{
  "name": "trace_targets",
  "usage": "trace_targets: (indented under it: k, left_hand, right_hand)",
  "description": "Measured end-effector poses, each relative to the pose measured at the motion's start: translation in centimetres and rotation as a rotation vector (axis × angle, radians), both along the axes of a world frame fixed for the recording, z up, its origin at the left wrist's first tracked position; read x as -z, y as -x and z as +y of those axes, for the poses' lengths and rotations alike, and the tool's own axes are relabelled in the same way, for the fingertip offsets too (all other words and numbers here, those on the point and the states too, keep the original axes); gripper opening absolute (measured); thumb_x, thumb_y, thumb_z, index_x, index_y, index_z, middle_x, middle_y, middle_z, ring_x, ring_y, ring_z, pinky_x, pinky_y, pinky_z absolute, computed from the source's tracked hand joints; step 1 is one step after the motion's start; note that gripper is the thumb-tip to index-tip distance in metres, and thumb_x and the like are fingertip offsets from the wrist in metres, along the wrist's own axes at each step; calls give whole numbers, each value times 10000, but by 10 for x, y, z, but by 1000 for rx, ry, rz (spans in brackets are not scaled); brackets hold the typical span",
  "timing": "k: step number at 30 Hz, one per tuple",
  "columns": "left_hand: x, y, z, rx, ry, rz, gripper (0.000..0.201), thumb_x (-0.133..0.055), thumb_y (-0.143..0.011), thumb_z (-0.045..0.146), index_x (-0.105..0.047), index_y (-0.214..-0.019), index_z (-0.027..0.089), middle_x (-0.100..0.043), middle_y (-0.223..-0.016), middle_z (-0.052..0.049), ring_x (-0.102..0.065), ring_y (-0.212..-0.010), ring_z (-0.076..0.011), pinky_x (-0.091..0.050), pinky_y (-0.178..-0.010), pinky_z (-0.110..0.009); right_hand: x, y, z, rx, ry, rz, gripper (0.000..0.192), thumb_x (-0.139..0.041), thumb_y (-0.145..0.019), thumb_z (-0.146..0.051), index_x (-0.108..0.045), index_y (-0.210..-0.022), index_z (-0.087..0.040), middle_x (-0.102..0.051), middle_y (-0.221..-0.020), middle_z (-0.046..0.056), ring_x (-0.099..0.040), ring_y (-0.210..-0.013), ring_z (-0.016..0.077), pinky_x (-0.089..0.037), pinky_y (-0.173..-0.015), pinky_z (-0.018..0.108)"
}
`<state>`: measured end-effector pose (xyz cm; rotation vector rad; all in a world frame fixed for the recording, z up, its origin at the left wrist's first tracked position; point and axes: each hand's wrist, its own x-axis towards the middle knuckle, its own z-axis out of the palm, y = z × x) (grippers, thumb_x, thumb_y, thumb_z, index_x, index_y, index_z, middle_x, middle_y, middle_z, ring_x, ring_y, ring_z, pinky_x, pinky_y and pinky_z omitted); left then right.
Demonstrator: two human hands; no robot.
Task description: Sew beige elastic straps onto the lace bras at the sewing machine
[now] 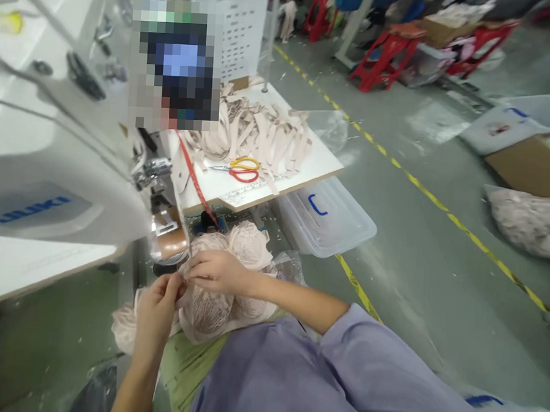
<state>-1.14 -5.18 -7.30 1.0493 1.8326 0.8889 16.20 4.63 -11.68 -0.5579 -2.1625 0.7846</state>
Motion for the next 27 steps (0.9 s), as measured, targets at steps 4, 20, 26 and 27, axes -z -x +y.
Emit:
trace_targets:
  k: [4, 20, 26, 27]
  left_hand:
    - [1, 4, -1, 67, 8, 96, 464, -524, -903, 584, -557, -654, 194, -556, -592, 6, -466, -524, -134, -335, -518, -239]
    - [-19, 20, -11, -51, 38, -496, 311, -633, -876, 460, -703, -932, 162, -700, -862, -55, -583, -739, -134, -475, -736, -249]
    - [-22, 15, -11, -58, 60, -504, 324, -630, -867, 447, -717, -990, 161, -720, -876, -66, -614, -755, -143, -496, -749, -266]
    - [-23, 14, -11, -42, 63, -489, 329, -618, -872, 448, -714, -1005, 162, -718, -874, -64, -612, -755, -145, -496, -750, -268]
  right_hand:
    - [-24, -50, 108, 468, -21, -460, 403, -305, -1022, -189, -641, -1244, -199, -701, -1160, 95, -641, -1073, 197, -524, -906, 357]
    - [-57, -98, 30, 281, 151, -614, 405, -607, -824, -370, -627, -1186, -190, -713, -1067, 103, -675, -793, 236, -517, -663, 331]
    - [-49, -62, -55, 109, 140, -446, 354, -634, -849, -329, -611, -1188, -231, -690, -1174, 109, -681, -1042, 268, -579, -811, 400]
    - [-46, -54, -56, 115, 134, -417, 362, -632, -856, -330, -601, -1201, -227, -689, -1178, 111, -672, -1071, 269, -577, -838, 407]
